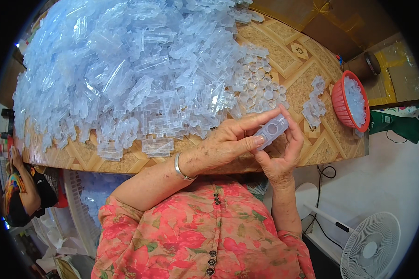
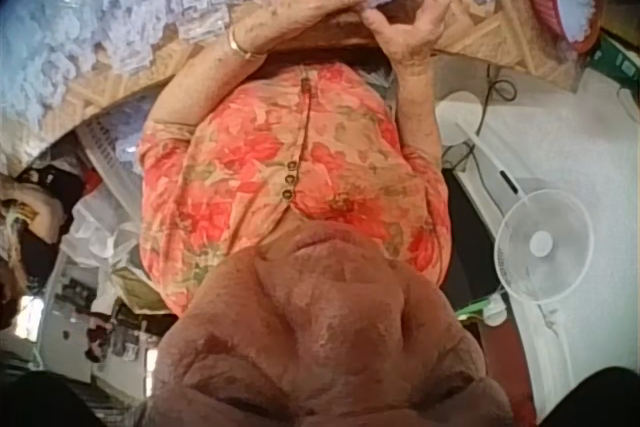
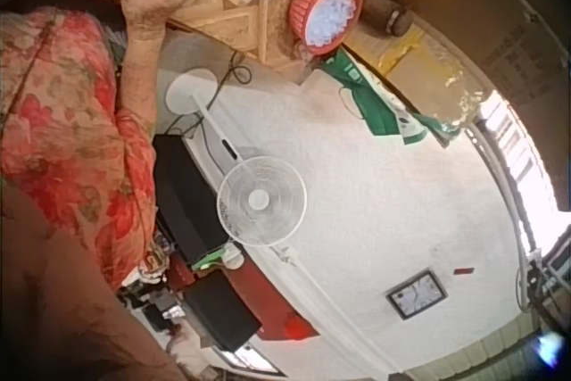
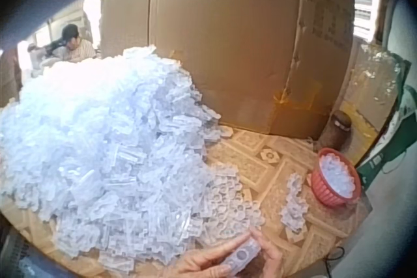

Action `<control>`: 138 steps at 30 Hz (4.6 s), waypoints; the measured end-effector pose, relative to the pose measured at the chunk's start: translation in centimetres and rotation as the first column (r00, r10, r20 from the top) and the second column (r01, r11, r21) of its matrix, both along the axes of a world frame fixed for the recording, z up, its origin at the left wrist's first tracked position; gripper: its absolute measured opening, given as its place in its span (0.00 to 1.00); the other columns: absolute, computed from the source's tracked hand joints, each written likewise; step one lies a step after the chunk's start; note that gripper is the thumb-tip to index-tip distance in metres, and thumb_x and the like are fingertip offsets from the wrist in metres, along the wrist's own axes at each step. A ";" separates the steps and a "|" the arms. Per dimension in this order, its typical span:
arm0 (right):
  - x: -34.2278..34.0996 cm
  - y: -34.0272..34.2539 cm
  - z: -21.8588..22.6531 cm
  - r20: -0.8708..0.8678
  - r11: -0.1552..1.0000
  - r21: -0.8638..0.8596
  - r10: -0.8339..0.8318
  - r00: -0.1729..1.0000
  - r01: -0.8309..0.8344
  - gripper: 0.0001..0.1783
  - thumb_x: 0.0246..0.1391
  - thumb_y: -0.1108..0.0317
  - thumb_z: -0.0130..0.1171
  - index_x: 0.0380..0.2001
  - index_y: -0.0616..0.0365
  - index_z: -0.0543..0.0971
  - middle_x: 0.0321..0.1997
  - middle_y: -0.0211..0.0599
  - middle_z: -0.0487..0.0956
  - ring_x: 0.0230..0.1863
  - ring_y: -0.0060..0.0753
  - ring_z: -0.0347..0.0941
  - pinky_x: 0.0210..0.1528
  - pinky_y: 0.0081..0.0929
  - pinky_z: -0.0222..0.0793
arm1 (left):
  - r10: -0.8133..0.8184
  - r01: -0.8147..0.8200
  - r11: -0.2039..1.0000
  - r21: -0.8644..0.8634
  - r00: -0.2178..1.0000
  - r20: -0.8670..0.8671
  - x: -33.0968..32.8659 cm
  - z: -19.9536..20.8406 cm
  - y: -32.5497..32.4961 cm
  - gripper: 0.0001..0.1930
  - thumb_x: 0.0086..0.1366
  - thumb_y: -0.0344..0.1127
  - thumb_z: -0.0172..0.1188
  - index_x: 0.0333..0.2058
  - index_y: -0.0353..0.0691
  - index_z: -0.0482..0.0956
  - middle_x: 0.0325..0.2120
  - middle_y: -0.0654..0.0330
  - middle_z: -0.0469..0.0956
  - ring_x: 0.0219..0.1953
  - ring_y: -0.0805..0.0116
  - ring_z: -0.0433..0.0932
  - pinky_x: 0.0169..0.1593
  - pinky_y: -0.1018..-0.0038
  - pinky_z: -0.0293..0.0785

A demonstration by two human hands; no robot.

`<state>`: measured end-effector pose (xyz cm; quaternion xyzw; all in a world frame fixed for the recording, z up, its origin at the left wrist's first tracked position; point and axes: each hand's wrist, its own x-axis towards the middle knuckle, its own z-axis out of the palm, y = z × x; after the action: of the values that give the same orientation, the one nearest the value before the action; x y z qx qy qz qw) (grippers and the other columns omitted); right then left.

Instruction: The person repeatedly picks up small, clear plastic components from a large pile on a table. They insert a smaller circular piece into a larger rectangular piece and then place the assembled unit onto the table. This process is repeated continuously throughout the video.

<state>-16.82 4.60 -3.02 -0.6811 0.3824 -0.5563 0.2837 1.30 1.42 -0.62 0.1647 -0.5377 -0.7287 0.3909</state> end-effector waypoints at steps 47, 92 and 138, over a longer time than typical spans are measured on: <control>-3.5 1.5 2.7 -0.322 0.964 0.246 -0.013 0.947 0.097 0.20 0.45 0.71 0.72 0.43 0.62 0.78 0.43 0.40 0.79 0.39 0.39 0.75 0.45 0.31 0.73 | 0.610 -0.132 0.582 -0.803 0.724 0.323 -1.3 -1.7 1.2 0.18 0.51 0.28 0.69 0.41 0.37 0.76 0.32 0.51 0.75 0.36 0.47 0.74 0.39 0.58 0.71; -4.5 1.5 4.7 -0.433 0.951 0.200 -0.130 0.892 0.236 0.14 0.50 0.76 0.66 0.42 0.62 0.80 0.41 0.41 0.79 0.37 0.37 0.76 0.42 0.31 0.73 | 0.602 -0.143 0.610 -0.780 0.723 0.338 -0.8 -1.3 1.2 0.22 0.51 0.29 0.70 0.46 0.36 0.78 0.43 0.50 0.78 0.43 0.46 0.77 0.47 0.59 0.75; -4.7 -1.0 5.4 0.094 0.283 0.949 0.175 0.980 -0.142 0.26 0.69 0.54 0.53 0.61 0.59 0.68 0.35 0.49 0.83 0.19 0.31 0.81 0.14 0.20 0.77 | 0.385 -0.097 0.909 -0.406 0.574 0.723 -1.6 1.2 1.7 0.17 0.61 0.49 0.62 0.38 0.43 0.86 0.31 0.47 0.84 0.39 0.45 0.83 0.43 0.53 0.78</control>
<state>-21.55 3.56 2.40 -0.4235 0.5715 -0.1821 0.6789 -0.25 3.09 0.58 0.4750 -0.7373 -0.4210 0.2314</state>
